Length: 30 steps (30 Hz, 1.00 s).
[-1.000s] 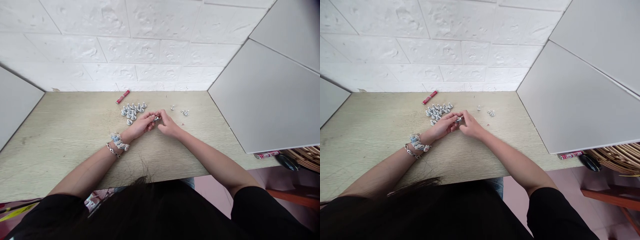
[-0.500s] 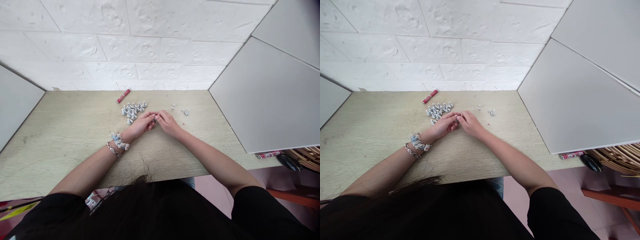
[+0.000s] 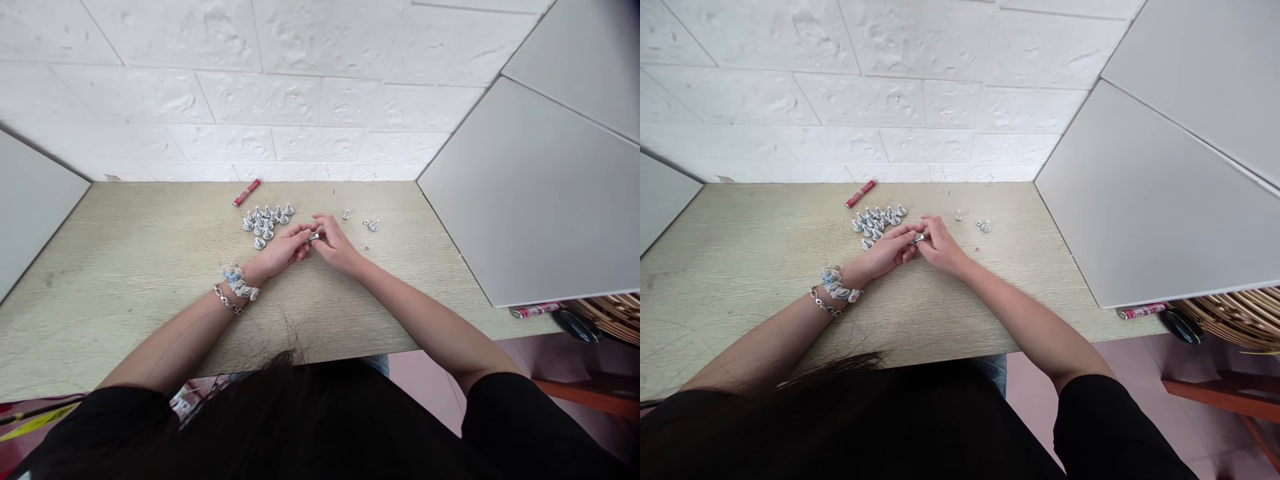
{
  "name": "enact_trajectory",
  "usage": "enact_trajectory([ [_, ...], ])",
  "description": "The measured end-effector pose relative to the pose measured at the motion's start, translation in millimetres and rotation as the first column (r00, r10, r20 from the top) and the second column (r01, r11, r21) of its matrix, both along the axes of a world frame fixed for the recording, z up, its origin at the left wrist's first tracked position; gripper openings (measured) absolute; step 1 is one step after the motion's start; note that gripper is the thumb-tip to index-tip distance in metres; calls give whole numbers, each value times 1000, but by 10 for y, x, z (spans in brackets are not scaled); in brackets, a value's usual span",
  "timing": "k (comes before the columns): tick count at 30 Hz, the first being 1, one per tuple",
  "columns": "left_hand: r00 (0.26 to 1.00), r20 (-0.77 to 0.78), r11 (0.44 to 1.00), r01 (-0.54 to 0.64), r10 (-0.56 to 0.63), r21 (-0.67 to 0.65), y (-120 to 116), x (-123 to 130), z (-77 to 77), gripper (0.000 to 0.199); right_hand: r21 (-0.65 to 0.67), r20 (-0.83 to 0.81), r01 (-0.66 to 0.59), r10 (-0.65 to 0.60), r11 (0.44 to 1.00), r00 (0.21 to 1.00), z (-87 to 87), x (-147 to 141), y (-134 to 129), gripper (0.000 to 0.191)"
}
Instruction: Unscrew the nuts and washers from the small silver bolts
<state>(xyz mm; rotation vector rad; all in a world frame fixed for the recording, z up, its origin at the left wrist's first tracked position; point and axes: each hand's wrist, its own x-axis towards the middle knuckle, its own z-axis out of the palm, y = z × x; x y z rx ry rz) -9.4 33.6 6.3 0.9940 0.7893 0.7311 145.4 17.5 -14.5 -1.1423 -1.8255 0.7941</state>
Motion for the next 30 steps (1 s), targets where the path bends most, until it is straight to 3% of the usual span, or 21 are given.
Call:
enact_trajectory([
  [3,1000,-14,1000,10,-10,6,4,-2,-3,26,25,4,26,-26,999,1000,-1,-1,18,15],
  [8,999,-33,1000,10,-9,11,-5,1,13,22,-5,23,43,-43,999,999,26,15,29,46],
  [11,999,-35,1000,13,-13,12,-11,1,24,20,-63,45,62,-59,996,997,51,26,33,52],
  [16,999,-41,1000,19,-19,14,4,-9,12,20,-40,102,63,-59,997,993,77,36,45,40],
  [19,999,-34,1000,-2,2,8,2,-8,7,21,-87,25,-1,3,996,1000,71,41,34,11],
  [22,1000,-17,1000,-15,15,-6,-12,0,16,21,-132,-58,-12,4,991,998,64,39,15,36],
  [30,999,-34,1000,-5,5,1,-16,8,34,19,-138,-27,65,-69,988,997,60,22,21,21],
])
